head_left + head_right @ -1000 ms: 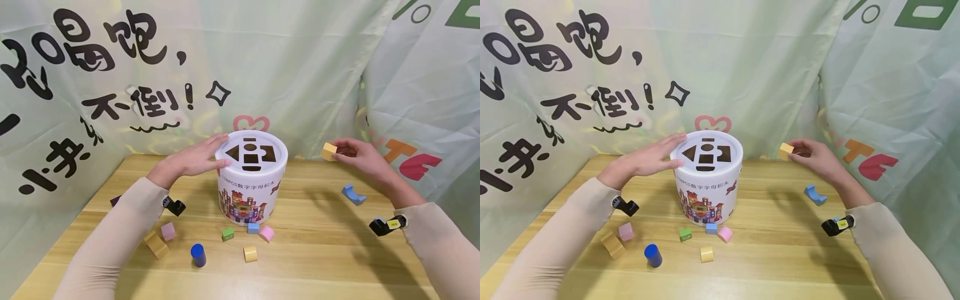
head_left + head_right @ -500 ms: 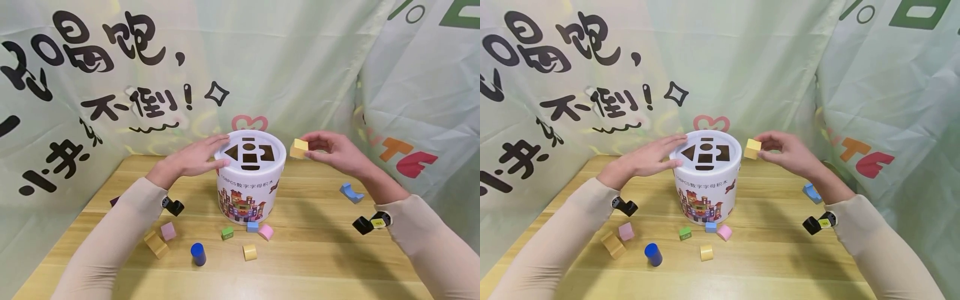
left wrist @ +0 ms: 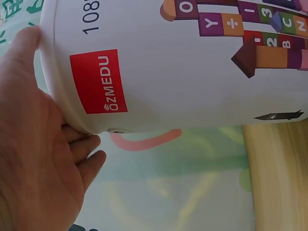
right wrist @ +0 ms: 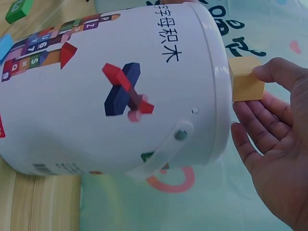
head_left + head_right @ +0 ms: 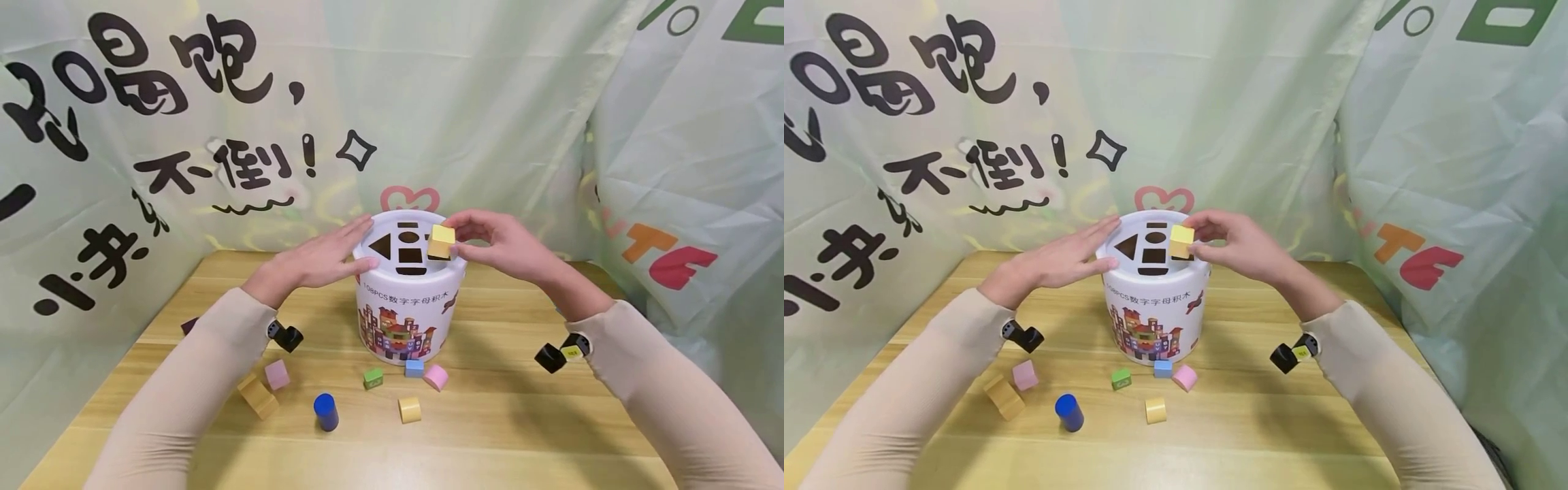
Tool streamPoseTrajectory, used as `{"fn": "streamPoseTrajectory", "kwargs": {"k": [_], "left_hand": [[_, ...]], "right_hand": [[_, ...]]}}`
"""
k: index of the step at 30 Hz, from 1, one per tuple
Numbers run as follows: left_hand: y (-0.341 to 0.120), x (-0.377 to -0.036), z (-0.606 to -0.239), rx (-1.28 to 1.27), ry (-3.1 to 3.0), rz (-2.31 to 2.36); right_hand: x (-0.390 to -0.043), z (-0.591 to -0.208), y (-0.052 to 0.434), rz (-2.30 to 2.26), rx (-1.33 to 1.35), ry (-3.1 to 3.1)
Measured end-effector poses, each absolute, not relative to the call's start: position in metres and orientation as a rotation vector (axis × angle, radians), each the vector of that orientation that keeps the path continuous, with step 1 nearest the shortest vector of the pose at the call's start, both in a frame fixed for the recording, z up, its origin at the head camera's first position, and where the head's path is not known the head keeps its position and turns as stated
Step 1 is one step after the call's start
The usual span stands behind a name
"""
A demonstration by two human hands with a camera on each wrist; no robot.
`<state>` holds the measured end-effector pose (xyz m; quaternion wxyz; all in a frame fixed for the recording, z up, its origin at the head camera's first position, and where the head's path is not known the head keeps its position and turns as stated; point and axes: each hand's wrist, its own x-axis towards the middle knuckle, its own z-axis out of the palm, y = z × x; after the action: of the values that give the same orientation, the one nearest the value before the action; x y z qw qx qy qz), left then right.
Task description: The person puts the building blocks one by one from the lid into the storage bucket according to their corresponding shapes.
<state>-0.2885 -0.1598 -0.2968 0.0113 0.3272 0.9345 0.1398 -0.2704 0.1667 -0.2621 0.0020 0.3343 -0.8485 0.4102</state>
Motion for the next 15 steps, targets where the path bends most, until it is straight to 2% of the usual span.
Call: {"fn": "streamPoseTrajectory", "kwargs": {"k": [8,15], "left_hand": [[-0.158,-0.292,-0.292,0.983,2.913,0.473],[-0.16,-0.293,-0.288,0.968,2.888,0.473]], "right_hand": [[-0.282,-0.267,0.144,1.319,1.149,-2.628],[-0.285,-0.27,0.131,1.323,1.133,-2.662]]}}
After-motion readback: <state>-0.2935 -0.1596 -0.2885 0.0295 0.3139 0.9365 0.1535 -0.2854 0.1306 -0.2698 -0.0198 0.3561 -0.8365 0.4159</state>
